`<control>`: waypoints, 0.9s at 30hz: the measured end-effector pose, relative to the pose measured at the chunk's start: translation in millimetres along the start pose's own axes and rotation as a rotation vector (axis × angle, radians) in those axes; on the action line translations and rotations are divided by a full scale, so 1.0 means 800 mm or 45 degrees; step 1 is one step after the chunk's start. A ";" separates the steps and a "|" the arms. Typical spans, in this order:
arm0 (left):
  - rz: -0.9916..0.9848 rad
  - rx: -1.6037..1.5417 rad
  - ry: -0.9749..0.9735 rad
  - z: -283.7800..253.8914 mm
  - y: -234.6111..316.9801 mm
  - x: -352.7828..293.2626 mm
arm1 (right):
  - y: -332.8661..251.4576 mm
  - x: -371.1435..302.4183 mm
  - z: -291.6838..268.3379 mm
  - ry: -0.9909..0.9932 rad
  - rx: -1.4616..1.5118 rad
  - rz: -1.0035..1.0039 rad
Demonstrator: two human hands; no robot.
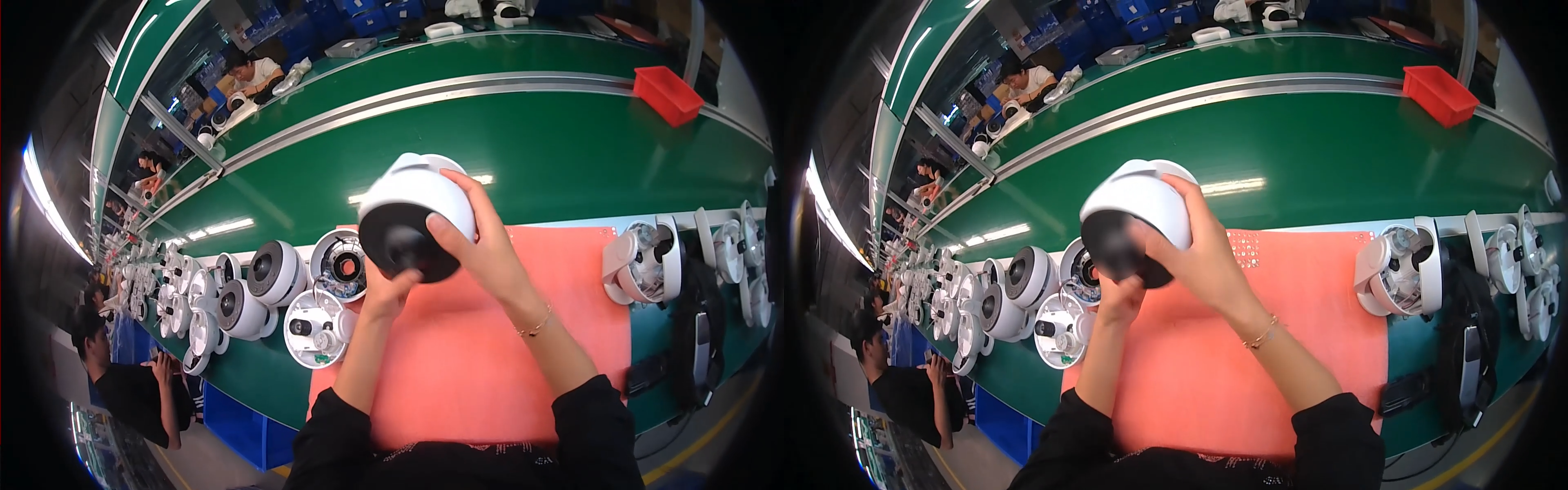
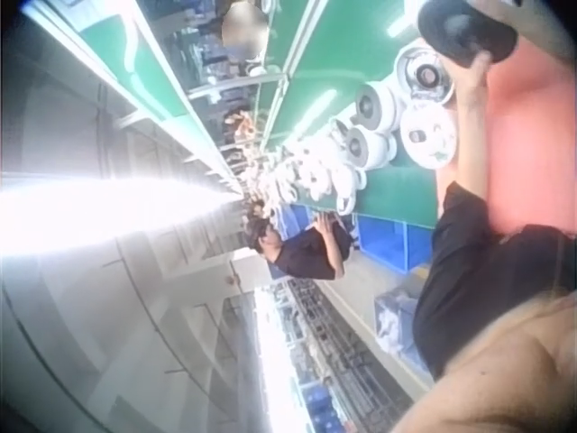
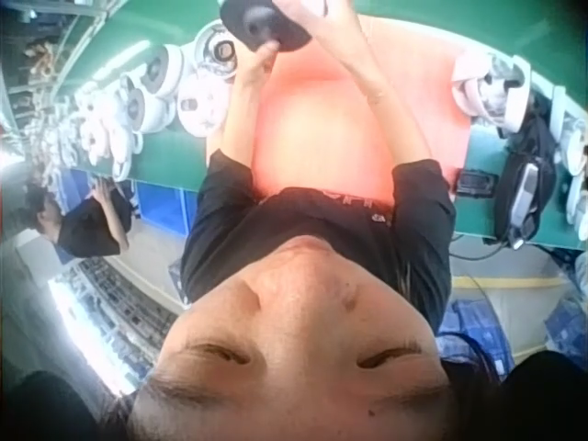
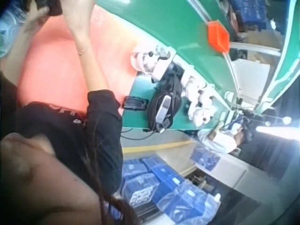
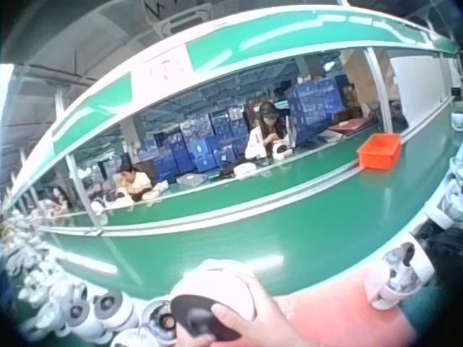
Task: Assembling the housing and internal components of security cameras on a production line.
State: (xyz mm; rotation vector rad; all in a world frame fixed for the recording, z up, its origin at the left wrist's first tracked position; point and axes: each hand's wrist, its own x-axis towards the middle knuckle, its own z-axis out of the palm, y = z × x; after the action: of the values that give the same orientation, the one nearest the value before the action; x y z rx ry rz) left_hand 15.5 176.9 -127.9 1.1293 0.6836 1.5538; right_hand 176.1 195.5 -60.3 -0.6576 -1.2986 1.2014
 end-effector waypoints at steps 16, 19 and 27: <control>-0.371 0.046 -0.065 0.059 0.034 -0.086 | 0.092 0.057 -0.105 0.330 0.888 0.416; -0.606 -0.322 0.050 0.047 0.064 -0.178 | 0.090 0.063 -0.148 0.433 0.861 0.398; -0.153 -0.253 1.042 -0.017 0.080 -0.204 | 0.092 0.065 -0.136 0.998 0.800 0.708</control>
State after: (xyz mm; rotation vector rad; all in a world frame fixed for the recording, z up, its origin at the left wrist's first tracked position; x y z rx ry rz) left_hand -22.0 5.6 -129.1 0.2595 1.0726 1.9200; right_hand 249.5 292.2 -132.1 -0.9097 -0.0520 1.4740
